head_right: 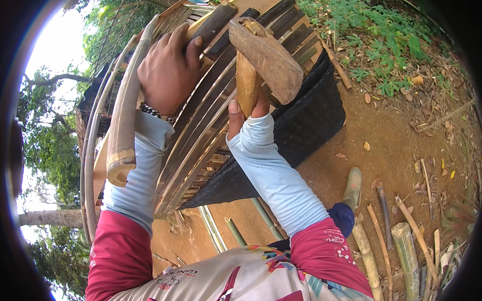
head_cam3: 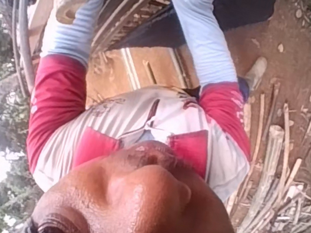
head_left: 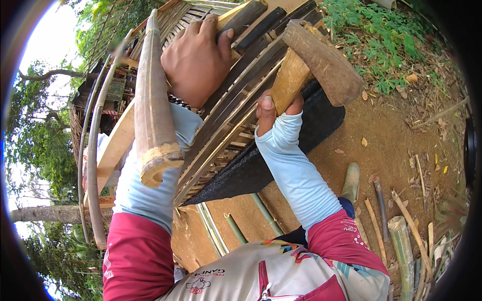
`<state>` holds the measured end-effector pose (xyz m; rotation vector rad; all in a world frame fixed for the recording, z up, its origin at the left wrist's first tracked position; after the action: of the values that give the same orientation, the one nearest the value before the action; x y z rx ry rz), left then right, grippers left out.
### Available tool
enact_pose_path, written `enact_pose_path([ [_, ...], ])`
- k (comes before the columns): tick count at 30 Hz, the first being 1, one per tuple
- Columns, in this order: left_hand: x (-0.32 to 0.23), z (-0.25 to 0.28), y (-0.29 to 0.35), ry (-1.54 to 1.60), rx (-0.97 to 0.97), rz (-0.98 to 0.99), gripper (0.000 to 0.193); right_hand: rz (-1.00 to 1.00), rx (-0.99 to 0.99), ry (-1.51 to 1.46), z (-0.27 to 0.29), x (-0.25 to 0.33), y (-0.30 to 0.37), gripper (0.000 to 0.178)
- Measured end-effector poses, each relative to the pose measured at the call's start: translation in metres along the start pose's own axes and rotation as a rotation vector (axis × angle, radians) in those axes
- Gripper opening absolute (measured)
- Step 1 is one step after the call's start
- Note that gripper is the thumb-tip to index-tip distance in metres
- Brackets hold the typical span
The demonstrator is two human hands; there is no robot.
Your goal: The person assembles a bamboo structure by inserting thin bamboo strips into a frame and securing them with a wooden mallet. They repeatedly position the strips and tap them into place, working on the side of a large curved frame outdoors.
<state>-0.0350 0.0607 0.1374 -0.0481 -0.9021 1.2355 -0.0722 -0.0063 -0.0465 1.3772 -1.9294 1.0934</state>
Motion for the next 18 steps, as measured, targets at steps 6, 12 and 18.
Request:
enact_pose_path([
  [6,0.005,-0.004,0.004,-0.009,0.014,0.006,0.030,-0.011,0.048,0.159,0.003,0.017,-0.006,0.044],
  [12,0.003,-0.003,0.004,-0.021,0.042,0.022,0.032,0.111,-0.095,-0.011,0.003,0.032,-0.008,0.031],
  [18,0.002,0.000,0.001,-0.013,0.040,0.032,0.033,0.104,-0.082,0.054,0.007,0.019,-0.005,0.036],
])
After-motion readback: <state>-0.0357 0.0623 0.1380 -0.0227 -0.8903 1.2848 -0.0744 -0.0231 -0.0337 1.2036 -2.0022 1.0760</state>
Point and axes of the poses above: each hand's wrist, its own y-axis away from the middle knuckle, its own z-axis out of the back of the hand, x = y × z, the point moved 3 cm from there along -y, towards the middle knuckle, and after that the axes turned 8 degrees about -z, right-handed, at the moved point
